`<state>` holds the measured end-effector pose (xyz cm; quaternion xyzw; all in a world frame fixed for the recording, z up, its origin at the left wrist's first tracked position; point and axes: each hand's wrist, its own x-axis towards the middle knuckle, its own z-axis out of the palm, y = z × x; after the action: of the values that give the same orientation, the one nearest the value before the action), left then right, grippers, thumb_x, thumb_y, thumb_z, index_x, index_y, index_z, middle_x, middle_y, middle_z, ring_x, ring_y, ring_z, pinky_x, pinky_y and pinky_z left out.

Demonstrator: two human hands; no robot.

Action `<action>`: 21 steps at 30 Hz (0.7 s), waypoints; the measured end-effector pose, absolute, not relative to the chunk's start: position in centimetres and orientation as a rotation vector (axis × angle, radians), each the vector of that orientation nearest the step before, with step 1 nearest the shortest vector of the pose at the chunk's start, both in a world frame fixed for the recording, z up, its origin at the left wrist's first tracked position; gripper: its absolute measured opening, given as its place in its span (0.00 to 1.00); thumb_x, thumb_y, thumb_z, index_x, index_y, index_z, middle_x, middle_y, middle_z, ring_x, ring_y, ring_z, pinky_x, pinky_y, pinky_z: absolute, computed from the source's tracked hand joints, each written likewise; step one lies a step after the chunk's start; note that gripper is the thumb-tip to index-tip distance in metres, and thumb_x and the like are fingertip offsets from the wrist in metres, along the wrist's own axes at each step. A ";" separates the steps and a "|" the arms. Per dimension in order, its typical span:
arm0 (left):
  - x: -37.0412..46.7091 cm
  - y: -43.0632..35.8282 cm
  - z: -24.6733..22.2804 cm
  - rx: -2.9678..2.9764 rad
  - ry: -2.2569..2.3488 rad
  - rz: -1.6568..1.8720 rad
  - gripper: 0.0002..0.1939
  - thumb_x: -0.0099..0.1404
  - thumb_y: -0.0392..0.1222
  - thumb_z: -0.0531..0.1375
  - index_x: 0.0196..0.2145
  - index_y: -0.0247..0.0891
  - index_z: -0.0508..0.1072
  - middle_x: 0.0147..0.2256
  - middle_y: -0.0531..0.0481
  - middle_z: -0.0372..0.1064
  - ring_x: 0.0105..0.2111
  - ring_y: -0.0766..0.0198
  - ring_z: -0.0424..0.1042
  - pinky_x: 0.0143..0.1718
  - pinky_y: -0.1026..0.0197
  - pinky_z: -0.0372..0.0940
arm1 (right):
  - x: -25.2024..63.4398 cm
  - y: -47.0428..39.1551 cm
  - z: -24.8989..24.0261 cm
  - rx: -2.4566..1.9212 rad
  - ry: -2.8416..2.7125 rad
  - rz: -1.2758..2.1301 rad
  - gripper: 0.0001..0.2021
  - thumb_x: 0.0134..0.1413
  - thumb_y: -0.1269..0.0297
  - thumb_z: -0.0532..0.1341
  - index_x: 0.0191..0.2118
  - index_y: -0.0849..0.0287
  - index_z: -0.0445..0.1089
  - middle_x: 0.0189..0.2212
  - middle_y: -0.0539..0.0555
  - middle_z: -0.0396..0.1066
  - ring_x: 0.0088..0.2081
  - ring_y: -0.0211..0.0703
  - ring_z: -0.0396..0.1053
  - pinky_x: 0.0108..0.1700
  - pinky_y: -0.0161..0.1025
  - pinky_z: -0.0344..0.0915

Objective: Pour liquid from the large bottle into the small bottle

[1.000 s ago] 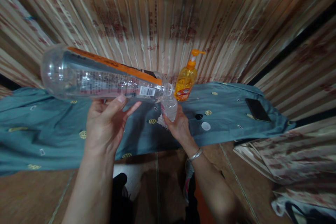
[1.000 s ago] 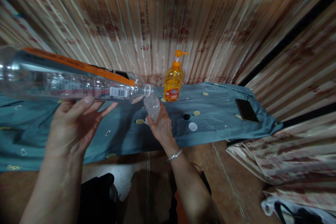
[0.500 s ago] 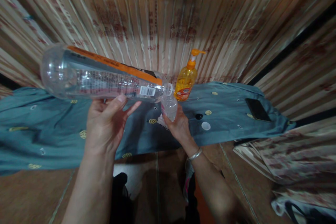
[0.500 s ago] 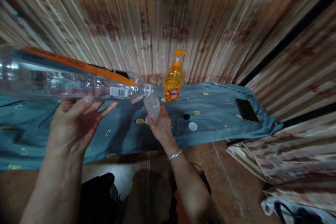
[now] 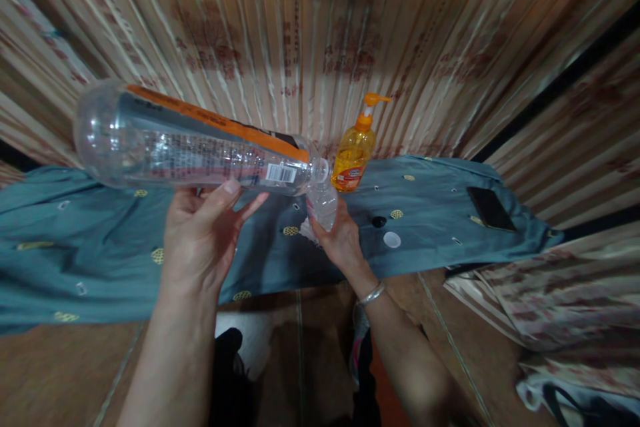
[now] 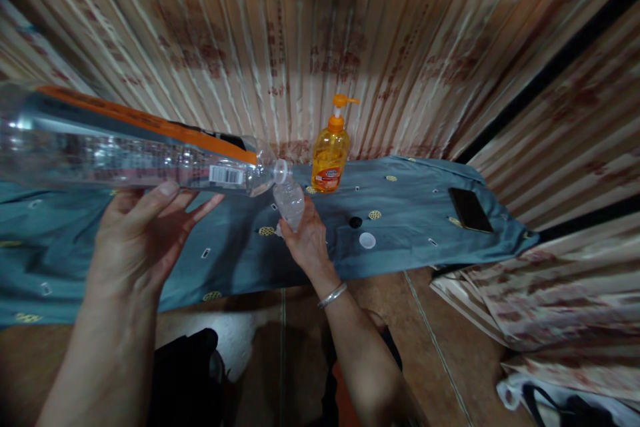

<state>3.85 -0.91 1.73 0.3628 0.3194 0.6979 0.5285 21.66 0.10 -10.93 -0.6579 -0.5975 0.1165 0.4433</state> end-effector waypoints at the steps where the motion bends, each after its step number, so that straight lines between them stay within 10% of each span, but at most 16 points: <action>1: 3.8 -0.9 1.7 0.864 0.762 1.669 0.12 0.49 0.31 0.70 0.28 0.39 0.72 0.31 0.54 0.75 0.37 0.62 0.74 0.46 0.41 0.74 | 21.7 0.1 -10.9 -1.627 -1.482 0.291 0.32 0.54 0.58 0.64 0.61 0.63 0.58 0.53 0.64 0.72 0.52 0.54 0.73 0.52 0.48 0.71; 21: 4.0 -0.8 1.4 0.810 0.766 1.646 0.11 0.46 0.30 0.71 0.27 0.38 0.74 0.25 0.58 0.72 0.25 0.72 0.67 0.46 0.43 0.74 | 21.1 0.0 -11.0 -1.649 -1.529 0.263 0.32 0.54 0.60 0.64 0.62 0.64 0.56 0.50 0.65 0.74 0.49 0.56 0.74 0.49 0.49 0.72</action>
<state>4.02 -0.81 1.45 0.3414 0.3229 0.6941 0.5454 21.11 0.00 -11.03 -0.6594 -0.6113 0.1053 0.4248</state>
